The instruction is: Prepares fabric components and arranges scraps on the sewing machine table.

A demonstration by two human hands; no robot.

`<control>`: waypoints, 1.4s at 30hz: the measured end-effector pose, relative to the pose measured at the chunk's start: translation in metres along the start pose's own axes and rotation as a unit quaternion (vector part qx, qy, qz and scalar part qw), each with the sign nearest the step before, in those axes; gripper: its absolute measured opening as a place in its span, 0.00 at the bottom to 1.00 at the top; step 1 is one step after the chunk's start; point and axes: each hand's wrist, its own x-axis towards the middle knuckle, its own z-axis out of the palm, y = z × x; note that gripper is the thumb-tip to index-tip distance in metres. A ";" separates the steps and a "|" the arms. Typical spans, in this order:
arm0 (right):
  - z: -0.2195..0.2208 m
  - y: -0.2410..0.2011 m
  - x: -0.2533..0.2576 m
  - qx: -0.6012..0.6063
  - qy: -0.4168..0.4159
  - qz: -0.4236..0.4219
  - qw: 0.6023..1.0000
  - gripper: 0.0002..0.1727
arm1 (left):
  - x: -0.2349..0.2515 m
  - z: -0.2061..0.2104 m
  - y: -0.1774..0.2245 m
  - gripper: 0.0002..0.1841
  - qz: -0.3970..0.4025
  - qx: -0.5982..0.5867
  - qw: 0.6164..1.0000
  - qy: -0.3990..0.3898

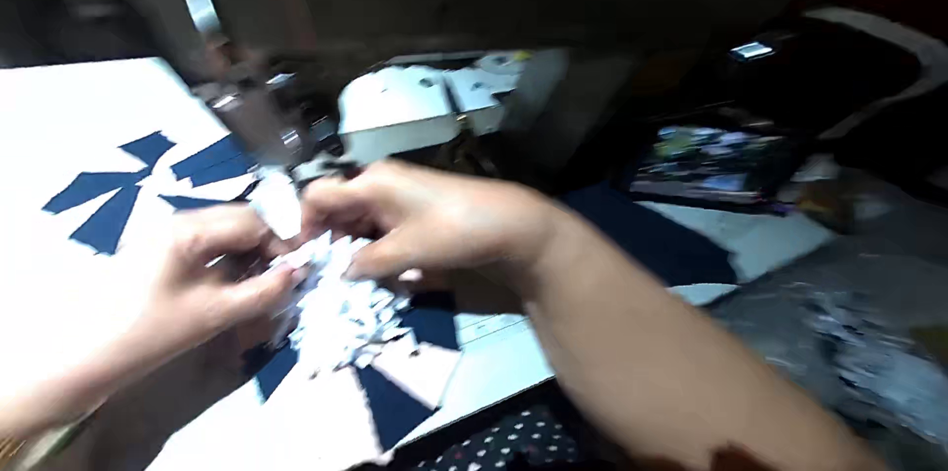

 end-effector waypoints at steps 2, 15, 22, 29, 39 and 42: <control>-0.001 -0.001 0.000 -0.005 -0.003 0.010 1.000 0.14 | 0.001 -0.007 0.007 0.06 -0.016 -0.026 0.999 -0.014; -0.007 0.004 -0.012 -0.060 -0.019 0.047 0.997 0.07 | 0.007 -0.009 0.024 0.22 -0.036 -0.139 0.985 -0.101; -0.002 0.002 -0.010 -0.071 -0.027 0.052 0.996 0.08 | 0.009 -0.008 0.031 0.17 -0.015 -0.154 0.982 -0.111; -0.014 0.006 -0.018 0.032 -0.037 -0.027 0.998 0.07 | 0.012 -0.011 0.035 0.16 -0.008 -0.254 0.960 -0.122; -0.006 0.004 -0.004 -0.066 -0.020 0.046 0.997 0.06 | 0.002 0.014 0.012 0.17 -0.040 -0.098 0.994 -0.033; -0.007 0.001 -0.004 -0.018 -0.037 0.040 0.998 0.08 | 0.004 0.016 0.023 0.21 -0.076 -0.136 0.987 -0.046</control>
